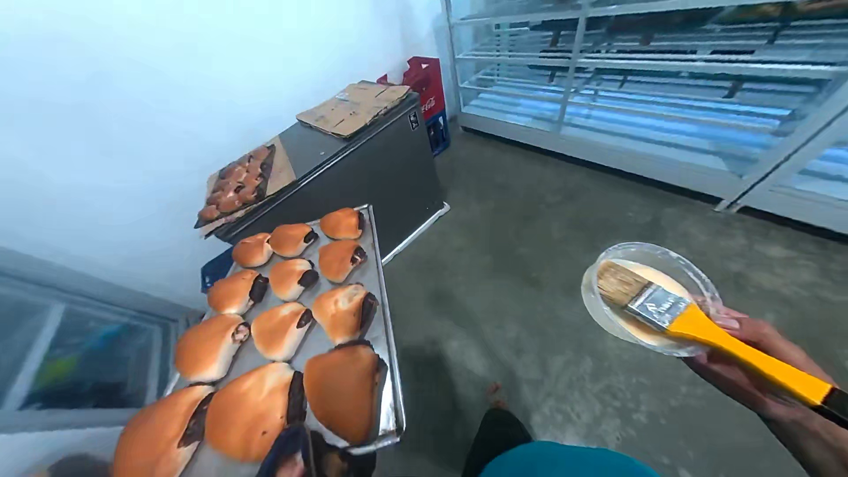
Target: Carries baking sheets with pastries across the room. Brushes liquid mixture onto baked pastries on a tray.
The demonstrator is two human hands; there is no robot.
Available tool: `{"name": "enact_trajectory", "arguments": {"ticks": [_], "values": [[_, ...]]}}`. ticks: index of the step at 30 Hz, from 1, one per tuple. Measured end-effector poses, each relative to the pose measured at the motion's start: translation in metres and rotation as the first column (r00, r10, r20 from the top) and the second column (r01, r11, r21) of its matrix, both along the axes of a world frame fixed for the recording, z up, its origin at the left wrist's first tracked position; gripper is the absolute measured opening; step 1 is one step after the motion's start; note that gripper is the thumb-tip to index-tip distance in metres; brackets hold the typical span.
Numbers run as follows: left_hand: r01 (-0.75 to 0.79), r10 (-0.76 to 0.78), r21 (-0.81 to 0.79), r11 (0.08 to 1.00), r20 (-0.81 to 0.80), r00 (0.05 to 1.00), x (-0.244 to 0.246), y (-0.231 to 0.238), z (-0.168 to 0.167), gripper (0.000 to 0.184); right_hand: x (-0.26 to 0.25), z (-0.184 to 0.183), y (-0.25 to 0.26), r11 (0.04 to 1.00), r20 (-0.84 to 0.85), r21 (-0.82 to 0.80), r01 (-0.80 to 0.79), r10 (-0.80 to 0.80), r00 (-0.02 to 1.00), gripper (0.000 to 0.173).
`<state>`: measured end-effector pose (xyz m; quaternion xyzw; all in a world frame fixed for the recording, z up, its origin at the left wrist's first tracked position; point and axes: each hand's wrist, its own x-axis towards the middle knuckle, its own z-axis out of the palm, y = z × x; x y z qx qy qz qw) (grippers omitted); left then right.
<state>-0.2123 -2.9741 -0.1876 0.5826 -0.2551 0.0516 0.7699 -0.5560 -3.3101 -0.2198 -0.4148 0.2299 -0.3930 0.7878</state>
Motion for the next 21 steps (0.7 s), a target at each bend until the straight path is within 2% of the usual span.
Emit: {"name": "enact_trajectory", "arguments": {"ticks": [2, 4, 11, 16, 18, 21], "values": [[0.029, -0.045, -0.117, 0.993, -0.133, 0.99, 0.028, -0.084, 0.022, 0.053, 0.018, 0.006, -0.053, 0.999, -0.026, 0.008, 0.031, -0.031, 0.999, 0.017], [0.062, -0.095, -0.189, 0.98, -0.174, 0.98, 0.063, -0.157, 0.032, 0.052, 0.034, 0.012, -0.106, 0.997, -0.039, 0.028, 0.067, -0.066, 0.997, 0.011], [0.0, -0.056, -0.307, 0.952, -0.173, 0.983, 0.18, -0.403, 0.018, 0.049, 0.11, -0.009, -0.327, 0.989, -0.046, 0.047, 0.141, -0.139, 0.989, 0.007], [-0.044, -0.049, -0.38, 0.924, -0.231, 0.972, 0.245, -0.563, 0.023, 0.045, 0.199, -0.006, -0.499, 0.995, -0.07, 0.074, 0.071, -0.065, 0.995, 0.011], [-0.085, -0.022, -0.371, 0.925, -0.274, 0.961, 0.272, -0.613, 0.026, 0.044, 0.24, 0.007, -0.556, 0.997, -0.096, 0.083, 0.01, -0.002, 0.995, 0.011], [-0.14, 0.01, -0.392, 0.909, -0.316, 0.949, 0.322, -0.684, 0.023, 0.037, 0.314, 0.026, -0.635, 0.992, -0.026, 0.007, -0.129, 0.129, 0.991, 0.01]]}}
